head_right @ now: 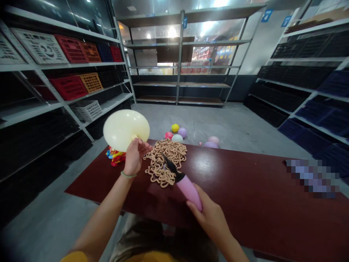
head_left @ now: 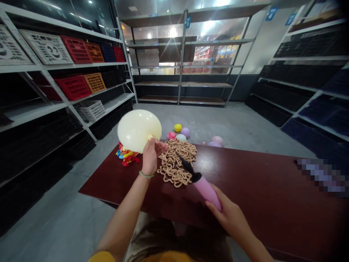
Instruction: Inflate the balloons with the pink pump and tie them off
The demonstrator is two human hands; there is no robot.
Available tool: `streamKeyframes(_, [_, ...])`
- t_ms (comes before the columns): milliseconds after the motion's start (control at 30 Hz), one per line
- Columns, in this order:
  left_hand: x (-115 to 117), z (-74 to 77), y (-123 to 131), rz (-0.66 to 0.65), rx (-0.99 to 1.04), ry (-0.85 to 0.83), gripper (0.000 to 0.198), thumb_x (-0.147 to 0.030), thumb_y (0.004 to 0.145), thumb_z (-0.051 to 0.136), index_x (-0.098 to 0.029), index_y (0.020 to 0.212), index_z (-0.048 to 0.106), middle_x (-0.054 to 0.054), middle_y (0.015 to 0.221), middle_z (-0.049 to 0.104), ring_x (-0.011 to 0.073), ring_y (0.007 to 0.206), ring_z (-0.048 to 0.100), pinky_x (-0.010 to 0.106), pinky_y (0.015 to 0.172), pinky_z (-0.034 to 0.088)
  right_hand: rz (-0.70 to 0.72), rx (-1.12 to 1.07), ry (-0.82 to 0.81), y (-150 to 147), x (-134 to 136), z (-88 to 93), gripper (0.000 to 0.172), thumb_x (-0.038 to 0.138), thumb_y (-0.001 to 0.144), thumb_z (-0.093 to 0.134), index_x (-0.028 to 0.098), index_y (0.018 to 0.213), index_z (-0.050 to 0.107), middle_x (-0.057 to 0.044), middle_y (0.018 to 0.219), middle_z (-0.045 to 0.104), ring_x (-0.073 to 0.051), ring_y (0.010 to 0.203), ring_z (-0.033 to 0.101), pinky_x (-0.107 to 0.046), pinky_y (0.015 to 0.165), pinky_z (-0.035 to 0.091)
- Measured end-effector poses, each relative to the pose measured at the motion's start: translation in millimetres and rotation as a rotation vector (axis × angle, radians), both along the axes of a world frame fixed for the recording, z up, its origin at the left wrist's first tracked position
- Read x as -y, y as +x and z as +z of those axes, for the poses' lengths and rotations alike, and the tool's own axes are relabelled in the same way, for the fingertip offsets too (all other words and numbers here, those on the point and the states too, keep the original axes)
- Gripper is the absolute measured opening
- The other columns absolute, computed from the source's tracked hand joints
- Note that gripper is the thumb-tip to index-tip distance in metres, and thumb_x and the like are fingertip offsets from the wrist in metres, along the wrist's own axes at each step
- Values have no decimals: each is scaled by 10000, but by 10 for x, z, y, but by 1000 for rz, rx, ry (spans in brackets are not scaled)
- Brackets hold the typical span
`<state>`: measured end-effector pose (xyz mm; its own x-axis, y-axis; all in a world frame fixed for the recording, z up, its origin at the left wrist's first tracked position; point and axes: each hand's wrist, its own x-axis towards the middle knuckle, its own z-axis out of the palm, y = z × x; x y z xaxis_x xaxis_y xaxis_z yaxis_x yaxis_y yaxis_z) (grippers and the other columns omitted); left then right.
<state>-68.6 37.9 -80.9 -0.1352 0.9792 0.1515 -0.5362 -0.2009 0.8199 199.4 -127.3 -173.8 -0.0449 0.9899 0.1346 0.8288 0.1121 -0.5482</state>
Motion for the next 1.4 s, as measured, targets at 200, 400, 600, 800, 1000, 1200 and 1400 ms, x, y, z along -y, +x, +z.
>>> streamKeyframes(200, [-52,-280,-151,-127,-177,-93,352,-501,835,686,-156,847,620,68,743,693,194,689,698,314,650,583,-73,415,233,271,-505,87,541,399,991,418,191,1491,414,-147,1243,676,-315,1026,676,-407,778,539])
streamKeyframes(400, [-2,-470,-158,-153,-208,-156,209,-367,871,663,-160,892,657,36,674,658,165,556,637,276,543,543,45,634,371,250,-1060,50,460,298,986,456,218,1437,499,-133,1260,658,-295,1082,604,-418,858,430])
streamKeyframes(600, [75,-570,-153,-126,-311,-160,183,-348,890,621,-174,847,657,6,579,594,147,487,574,247,485,504,78,608,405,208,-1295,-187,469,254,980,440,225,1444,497,-134,1346,619,-286,1166,560,-435,962,376])
streamKeyframes(800, [60,-727,-129,-140,-380,-140,262,-438,860,664,-178,830,656,25,567,601,166,473,573,256,461,476,36,569,443,199,-1247,-315,489,326,989,433,227,1467,471,-137,1411,567,-291,1287,486,-486,1109,258])
streamKeyframes(1000, [16,-803,-107,-168,-445,-109,332,-498,877,623,-171,817,621,20,580,593,163,482,570,270,473,489,28,551,465,176,-1240,-317,490,371,992,453,223,1458,483,-138,1419,563,-282,1300,486,-492,1136,231])
streamKeyframes(1200, [17,-879,-118,-182,-529,-90,395,-555,908,536,-167,865,591,4,605,589,156,513,585,293,533,524,39,527,503,172,-1243,-327,482,371,987,489,204,1439,511,-143,1396,584,-282,1283,507,-481,1126,268])
streamKeyframes(1400, [63,-867,-129,-188,-526,-71,410,-573,899,539,-168,865,589,-11,609,582,151,517,593,287,539,527,55,519,513,172,-1239,-328,489,356,982,497,192,1442,509,-152,1405,573,-288,1289,507,-476,1110,318])
